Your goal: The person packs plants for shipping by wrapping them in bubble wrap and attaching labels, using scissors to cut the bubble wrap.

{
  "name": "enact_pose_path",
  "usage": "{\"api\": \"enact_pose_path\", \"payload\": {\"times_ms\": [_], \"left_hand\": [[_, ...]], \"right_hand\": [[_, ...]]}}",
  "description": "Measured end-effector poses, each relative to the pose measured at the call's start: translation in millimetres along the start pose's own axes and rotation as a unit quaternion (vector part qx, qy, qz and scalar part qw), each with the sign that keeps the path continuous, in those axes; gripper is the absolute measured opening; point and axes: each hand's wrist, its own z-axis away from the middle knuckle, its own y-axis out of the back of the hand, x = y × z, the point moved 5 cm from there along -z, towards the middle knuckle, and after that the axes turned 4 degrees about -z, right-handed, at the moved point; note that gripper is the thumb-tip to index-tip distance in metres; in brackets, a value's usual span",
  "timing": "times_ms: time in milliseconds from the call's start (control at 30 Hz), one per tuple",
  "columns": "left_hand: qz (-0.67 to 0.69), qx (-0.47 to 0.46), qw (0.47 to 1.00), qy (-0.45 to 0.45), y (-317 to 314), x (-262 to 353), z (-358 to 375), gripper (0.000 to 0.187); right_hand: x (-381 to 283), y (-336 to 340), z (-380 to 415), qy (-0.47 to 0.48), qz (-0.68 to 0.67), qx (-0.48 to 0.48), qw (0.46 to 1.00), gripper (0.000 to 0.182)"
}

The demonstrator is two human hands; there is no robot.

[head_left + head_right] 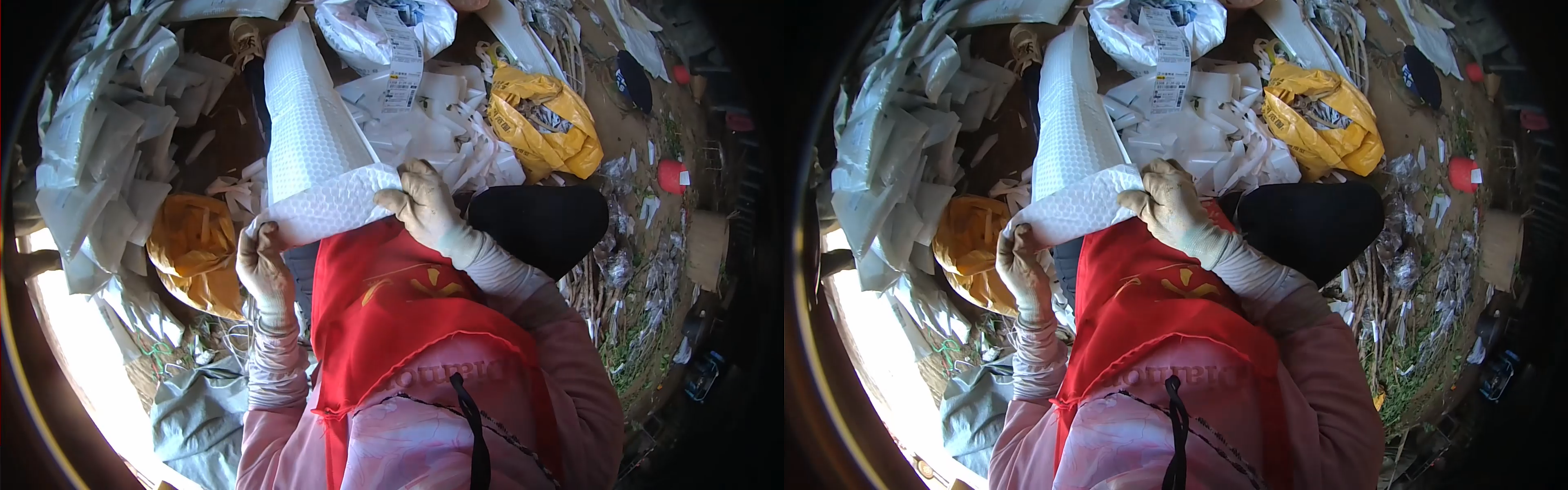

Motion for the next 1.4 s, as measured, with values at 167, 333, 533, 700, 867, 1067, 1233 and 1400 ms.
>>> {"api": "enact_pose_path", "payload": {"times_ms": [167,333,533,700,867,1067,1233,1400], "left_hand": [[-0.106,0.022,0.988,0.110,18.4,-89.0,7.7,0.008],[-0.396,-0.022,0.913,0.096,19.7,-90.6,-14.4,0.010],[-0.134,-0.077,0.956,0.250,-5.3,-64.9,-26.5,0.023],[-0.162,-0.191,0.945,0.209,20.7,-50.1,-13.8,0.041],[-0.208,0.011,0.953,0.221,48.1,-34.7,-40.2,0.031],[-0.132,-0.099,0.986,0.017,-84.1,11.9,-115.3,0.035],[-0.267,-0.236,0.934,0.001,-195.0,-39.7,-142.1,0.052],[0.009,-0.344,0.911,0.228,-247.6,-94.4,-120.8,0.044]], "right_hand": [[56.0,-62.6,59.2,-0.223,0.042,-0.051,0.973,0.033],[83.4,-75.6,63.3,-0.285,0.061,-0.076,0.953,0.031],[51.0,-80.1,36.7,-0.539,-0.342,-0.157,0.753,0.053],[57.0,-55.8,24.6,-0.471,-0.411,-0.275,0.731,0.022],[193.8,19.8,-48.4,-0.412,-0.343,0.090,0.839,0.016],[302.0,2.4,-105.7,-0.395,-0.212,0.185,0.875,0.025],[191.7,29.6,-106.0,-0.322,-0.356,0.121,0.868,0.013],[111.7,69.1,-58.0,-0.285,-0.208,0.096,0.931,0.040]]}}
